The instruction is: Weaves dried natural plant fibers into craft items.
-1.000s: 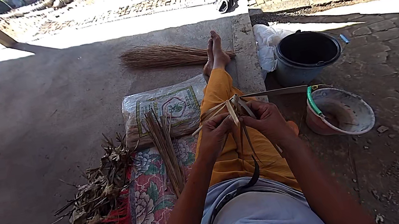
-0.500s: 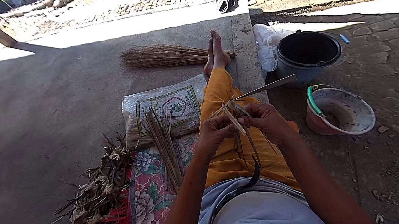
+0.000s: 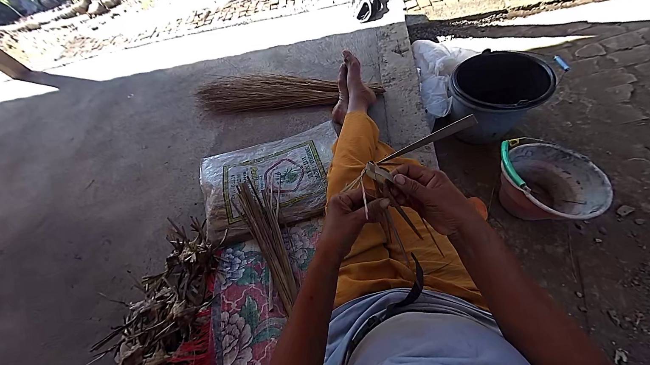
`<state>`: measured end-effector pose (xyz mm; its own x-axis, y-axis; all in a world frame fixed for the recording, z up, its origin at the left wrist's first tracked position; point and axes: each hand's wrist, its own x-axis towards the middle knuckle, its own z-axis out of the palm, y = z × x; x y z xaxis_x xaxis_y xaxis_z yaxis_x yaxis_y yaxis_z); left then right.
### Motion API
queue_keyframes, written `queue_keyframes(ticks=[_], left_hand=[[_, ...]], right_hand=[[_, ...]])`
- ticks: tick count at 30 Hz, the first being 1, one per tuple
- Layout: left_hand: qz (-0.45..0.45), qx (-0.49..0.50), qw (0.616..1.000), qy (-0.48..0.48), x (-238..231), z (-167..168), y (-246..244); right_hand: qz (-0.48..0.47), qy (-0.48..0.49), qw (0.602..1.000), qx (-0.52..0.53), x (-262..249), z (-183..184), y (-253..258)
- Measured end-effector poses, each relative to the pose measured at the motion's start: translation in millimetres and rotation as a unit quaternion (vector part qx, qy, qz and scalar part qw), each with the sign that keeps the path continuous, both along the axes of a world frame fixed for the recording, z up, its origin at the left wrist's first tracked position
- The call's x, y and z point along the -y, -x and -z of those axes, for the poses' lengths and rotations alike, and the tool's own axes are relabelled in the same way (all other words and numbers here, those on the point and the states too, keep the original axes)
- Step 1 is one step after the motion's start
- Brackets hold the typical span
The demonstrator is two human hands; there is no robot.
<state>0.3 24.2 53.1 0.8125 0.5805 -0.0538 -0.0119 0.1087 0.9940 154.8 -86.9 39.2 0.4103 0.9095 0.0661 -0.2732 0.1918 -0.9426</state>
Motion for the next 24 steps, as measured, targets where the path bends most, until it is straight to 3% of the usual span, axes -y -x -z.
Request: queue_keyframes(ticks=[8,17,24], left_hand=[[0.001,0.014,1.0,0.016,0,-3,2],[-0.015,0.023,1.0,-0.005,-2,4,1],[0.044,0.038,0.998,0.033,-6,6,2]], right_hand=[[0.025,0.007,0.987,0.161,-1,1,-1],[-0.043,0.029,0.983,0.176,5,-5,-7],[-0.041,0.026,0.986,0.16,4,-5,-5]])
